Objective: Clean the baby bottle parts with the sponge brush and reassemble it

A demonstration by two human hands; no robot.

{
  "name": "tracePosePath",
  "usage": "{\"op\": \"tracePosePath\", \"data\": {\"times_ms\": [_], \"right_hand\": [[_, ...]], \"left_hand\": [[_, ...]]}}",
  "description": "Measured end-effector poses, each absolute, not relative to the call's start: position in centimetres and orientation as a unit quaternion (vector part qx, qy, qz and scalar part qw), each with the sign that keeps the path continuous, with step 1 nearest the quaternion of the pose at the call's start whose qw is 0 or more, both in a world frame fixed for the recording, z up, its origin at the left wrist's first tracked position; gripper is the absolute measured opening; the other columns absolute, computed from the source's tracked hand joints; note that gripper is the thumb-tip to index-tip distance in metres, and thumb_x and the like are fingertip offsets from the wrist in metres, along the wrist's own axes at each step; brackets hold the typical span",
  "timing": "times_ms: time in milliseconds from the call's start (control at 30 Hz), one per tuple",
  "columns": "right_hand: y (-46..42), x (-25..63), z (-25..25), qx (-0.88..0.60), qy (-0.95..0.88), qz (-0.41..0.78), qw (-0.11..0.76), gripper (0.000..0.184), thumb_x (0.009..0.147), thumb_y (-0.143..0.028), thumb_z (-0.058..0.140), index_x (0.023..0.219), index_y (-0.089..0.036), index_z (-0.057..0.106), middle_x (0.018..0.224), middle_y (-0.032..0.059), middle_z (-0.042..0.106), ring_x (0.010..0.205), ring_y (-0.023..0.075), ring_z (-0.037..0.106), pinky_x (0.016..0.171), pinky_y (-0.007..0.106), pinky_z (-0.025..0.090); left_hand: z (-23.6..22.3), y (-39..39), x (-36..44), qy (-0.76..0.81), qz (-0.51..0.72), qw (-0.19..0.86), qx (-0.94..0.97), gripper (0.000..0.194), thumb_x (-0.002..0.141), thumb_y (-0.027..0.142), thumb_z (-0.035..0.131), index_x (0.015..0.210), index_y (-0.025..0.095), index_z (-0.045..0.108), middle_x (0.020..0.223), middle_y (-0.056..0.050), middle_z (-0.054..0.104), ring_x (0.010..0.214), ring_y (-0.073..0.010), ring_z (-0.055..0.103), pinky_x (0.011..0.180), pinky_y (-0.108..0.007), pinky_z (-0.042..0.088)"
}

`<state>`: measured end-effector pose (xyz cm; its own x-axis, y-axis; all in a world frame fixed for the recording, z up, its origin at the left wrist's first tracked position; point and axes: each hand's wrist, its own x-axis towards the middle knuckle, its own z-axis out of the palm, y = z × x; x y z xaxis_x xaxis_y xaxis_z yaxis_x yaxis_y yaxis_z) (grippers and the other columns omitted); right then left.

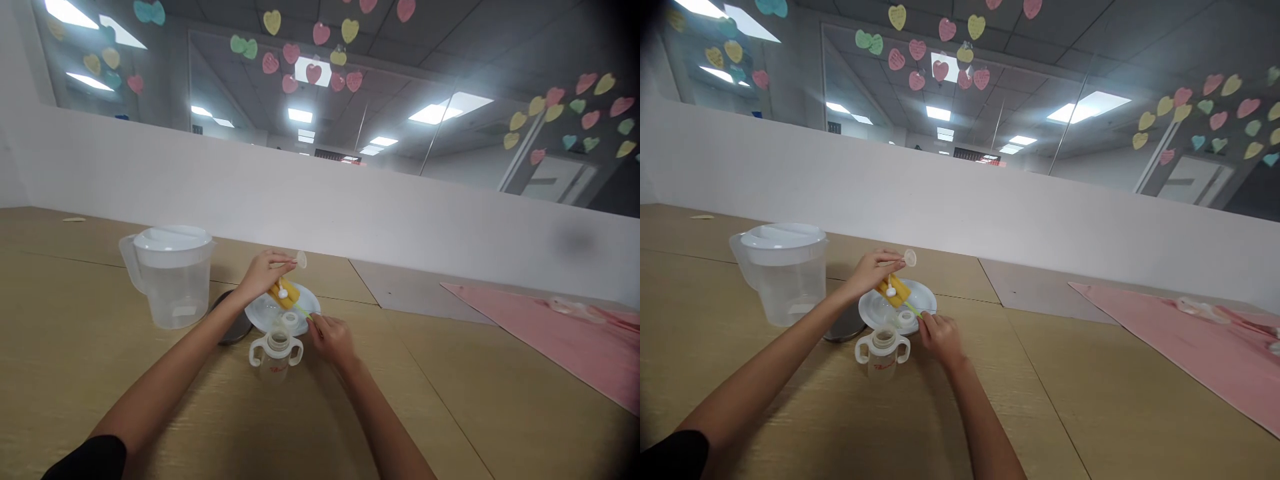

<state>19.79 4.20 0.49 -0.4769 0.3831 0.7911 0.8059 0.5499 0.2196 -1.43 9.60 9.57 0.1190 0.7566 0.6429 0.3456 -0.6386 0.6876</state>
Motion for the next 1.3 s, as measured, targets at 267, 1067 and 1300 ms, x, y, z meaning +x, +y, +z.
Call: {"op": "tracePosePath", "data": {"times_ms": [267,1067,1300], "right_hand": [[4.3,19.9,0.5,-0.423,-0.756,-0.266,0.422,0.03,0.093,-0.028,0.04,0.085,-0.015,0.066,0.064,0.0036,0.067,0.054,0.0084,0.058,0.054,0.019,0.035],[4.9,20.9,0.7,-0.548,-0.679,-0.181,0.454,0.049,0.093,-0.044,0.031,0.08,-0.014,0.068,0.055,0.0035,0.062,0.045,0.0099,0.048,0.048,0.021,0.028],[4.9,20.8,0.7,-0.552,-0.685,-0.189,0.437,0.048,0.093,-0.042,0.03,0.08,-0.015,0.068,0.053,0.0029,0.06,0.044,0.0098,0.046,0.048,0.022,0.026]], "left_hand": [[10.0,9.1,-1.6,0.371,0.529,0.286,0.708,0.042,0.064,0.041,0.072,0.097,0.014,0.071,0.088,-0.007,0.071,0.086,-0.0207,0.064,0.078,-0.031,0.05],[7.0,12.5,-7.7,0.685,0.067,-0.002,0.725,0.023,0.067,0.013,0.062,0.089,0.009,0.069,0.096,-0.022,0.068,0.094,-0.0306,0.064,0.076,-0.033,0.05],[6.3,12.5,-7.6,0.689,-0.025,0.038,0.723,0.018,0.055,0.003,0.068,0.072,0.009,0.072,0.078,-0.021,0.071,0.082,-0.0315,0.068,0.068,-0.032,0.053]]}}
